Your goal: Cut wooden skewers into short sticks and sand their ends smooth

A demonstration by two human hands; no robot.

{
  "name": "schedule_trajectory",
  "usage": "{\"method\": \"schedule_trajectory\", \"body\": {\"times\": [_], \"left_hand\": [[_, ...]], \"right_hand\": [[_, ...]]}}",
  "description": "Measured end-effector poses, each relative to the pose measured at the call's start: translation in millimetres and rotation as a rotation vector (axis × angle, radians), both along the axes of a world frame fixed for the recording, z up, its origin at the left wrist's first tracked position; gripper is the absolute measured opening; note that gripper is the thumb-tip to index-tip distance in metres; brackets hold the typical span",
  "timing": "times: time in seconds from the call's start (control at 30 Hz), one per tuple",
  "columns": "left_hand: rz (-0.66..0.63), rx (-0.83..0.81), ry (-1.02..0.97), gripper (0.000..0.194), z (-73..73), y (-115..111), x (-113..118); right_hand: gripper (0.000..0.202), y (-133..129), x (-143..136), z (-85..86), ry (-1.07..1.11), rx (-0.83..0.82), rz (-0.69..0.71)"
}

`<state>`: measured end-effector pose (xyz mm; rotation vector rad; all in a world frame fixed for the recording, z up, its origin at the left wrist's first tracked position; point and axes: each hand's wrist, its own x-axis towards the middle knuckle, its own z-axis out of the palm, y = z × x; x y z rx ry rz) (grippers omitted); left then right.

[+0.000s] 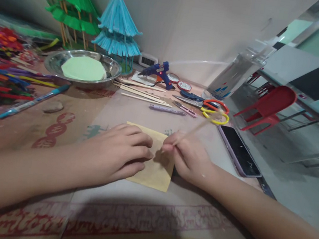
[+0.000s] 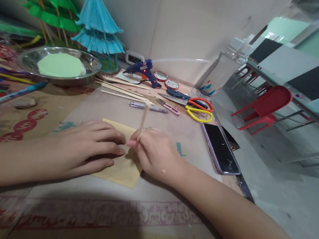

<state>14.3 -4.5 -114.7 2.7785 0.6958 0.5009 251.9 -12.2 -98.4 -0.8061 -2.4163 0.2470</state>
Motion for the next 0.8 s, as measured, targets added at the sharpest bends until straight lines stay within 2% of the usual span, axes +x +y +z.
{"method": "schedule_trajectory", "body": {"times": [0.1,0.23,0.4,0.53,0.67,0.8], "left_hand": [[-0.014,-0.005,0.002,0.02,0.2,0.1,-0.2],[-0.003,0.023,0.006,0.021,-0.2,0.9,0.3],[-0.008,0.006,0.022,0.02,-0.5,1.3,0.9],[0.005,0.03,0.02,0.022,0.6,0.3,0.9],[-0.01,-0.001,0.043,0.021,0.8,-0.3,0.5],[0.005,0.017,0.024,0.023,-0.8,0.8,0.5]], "right_hand": [[0.028,0.8,-1.1,-2.5,0.027,-0.035,0.141],[0.025,2.1,-1.3,-2.9,-0.013,0.006,0.023],[0.026,0.7,-2.4,-3.8,0.055,-0.08,0.152],[0.023,2.4,-2.3,-2.6,-0.004,-0.009,0.056],[0.027,3.2,-2.1,-1.0,-0.03,-0.065,0.169],[0.027,5.8,-0.9,-2.7,-0.055,-0.003,0.046]]}}
